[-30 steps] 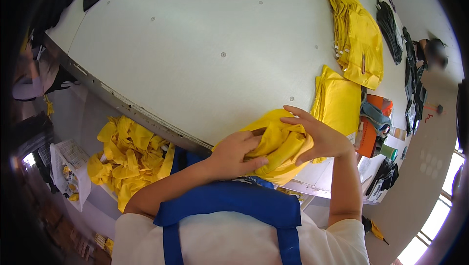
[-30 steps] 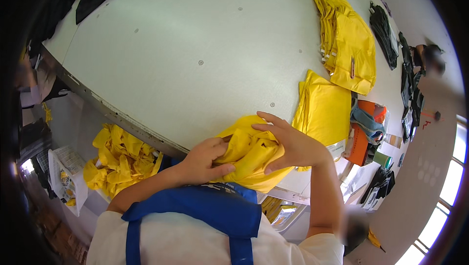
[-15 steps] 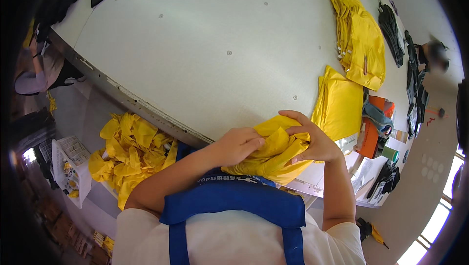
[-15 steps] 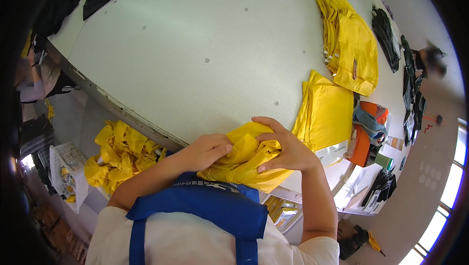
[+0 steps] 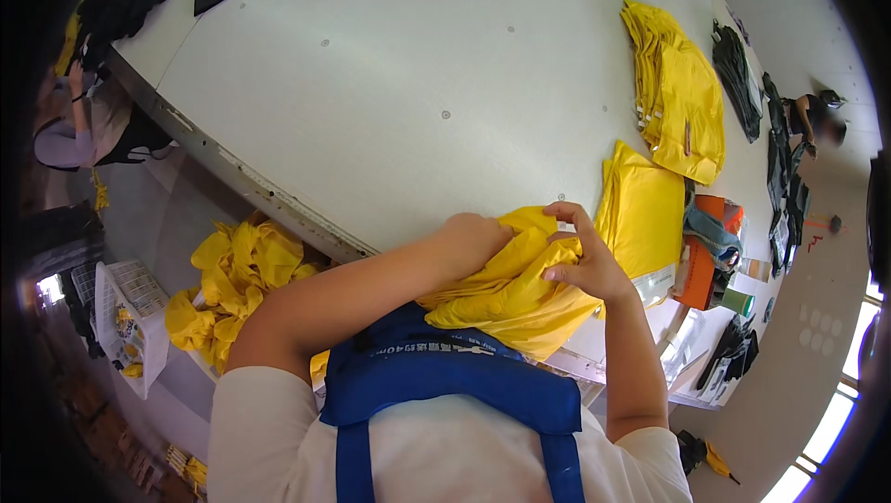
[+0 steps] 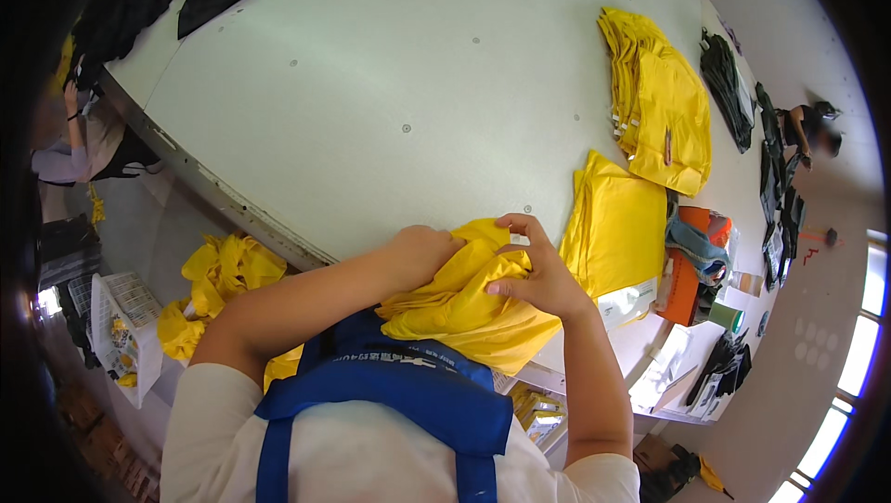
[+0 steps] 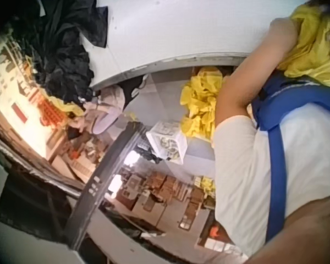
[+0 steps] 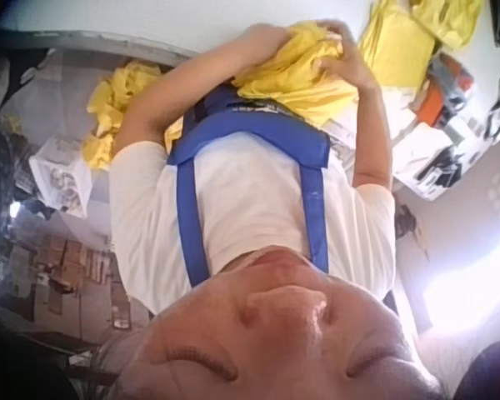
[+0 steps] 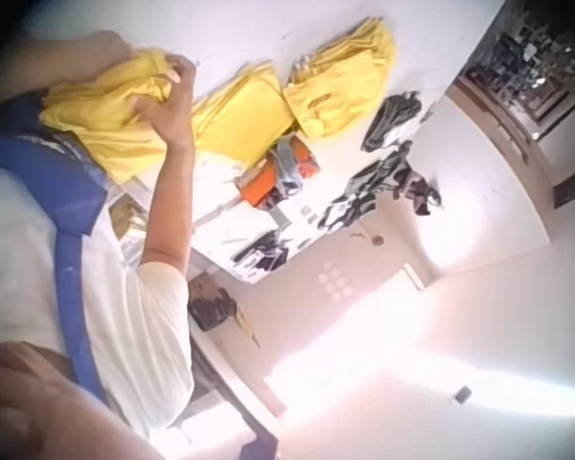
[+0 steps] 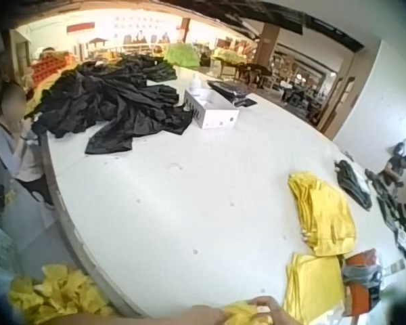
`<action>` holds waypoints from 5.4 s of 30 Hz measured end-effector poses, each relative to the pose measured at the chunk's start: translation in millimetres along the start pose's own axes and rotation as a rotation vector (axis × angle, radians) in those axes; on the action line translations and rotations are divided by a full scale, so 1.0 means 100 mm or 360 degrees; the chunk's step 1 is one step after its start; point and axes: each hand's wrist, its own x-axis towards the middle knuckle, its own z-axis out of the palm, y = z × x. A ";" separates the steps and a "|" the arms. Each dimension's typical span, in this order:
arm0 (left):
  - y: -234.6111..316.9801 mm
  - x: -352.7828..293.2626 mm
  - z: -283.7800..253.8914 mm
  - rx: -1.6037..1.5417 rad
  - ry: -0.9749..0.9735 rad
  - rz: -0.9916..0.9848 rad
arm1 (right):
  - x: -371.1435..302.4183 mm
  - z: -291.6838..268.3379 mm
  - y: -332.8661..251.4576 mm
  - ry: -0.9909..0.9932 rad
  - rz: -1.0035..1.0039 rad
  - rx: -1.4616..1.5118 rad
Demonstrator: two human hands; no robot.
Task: The person folds a yellow raincoat on a white table. They smooth the fabric, fold the sleeves and body, and use scissors to trim a small piece of fabric. The folded raincoat is placed on a stack of similar items.
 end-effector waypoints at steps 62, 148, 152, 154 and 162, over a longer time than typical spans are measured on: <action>-0.30 -0.52 0.17 -0.1461 0.0346 -0.0667 | 0.11 1.06 -0.27 0.0871 -0.0444 -0.0846; -0.13 -0.49 0.33 -0.0051 0.1019 0.0274 | -0.26 1.63 -0.11 0.0599 -0.0673 -0.0854; 0.05 -1.38 0.57 -0.0062 0.1010 0.0006 | -0.24 1.66 -0.19 0.0655 -0.0630 -0.0765; -0.01 -1.36 0.74 0.0033 0.1087 0.0029 | -0.23 1.69 -0.24 0.0640 -0.0531 -0.0675; -0.12 -1.30 0.86 0.0132 0.1465 0.0012 | -0.16 1.76 -0.39 0.0550 -0.0401 -0.0617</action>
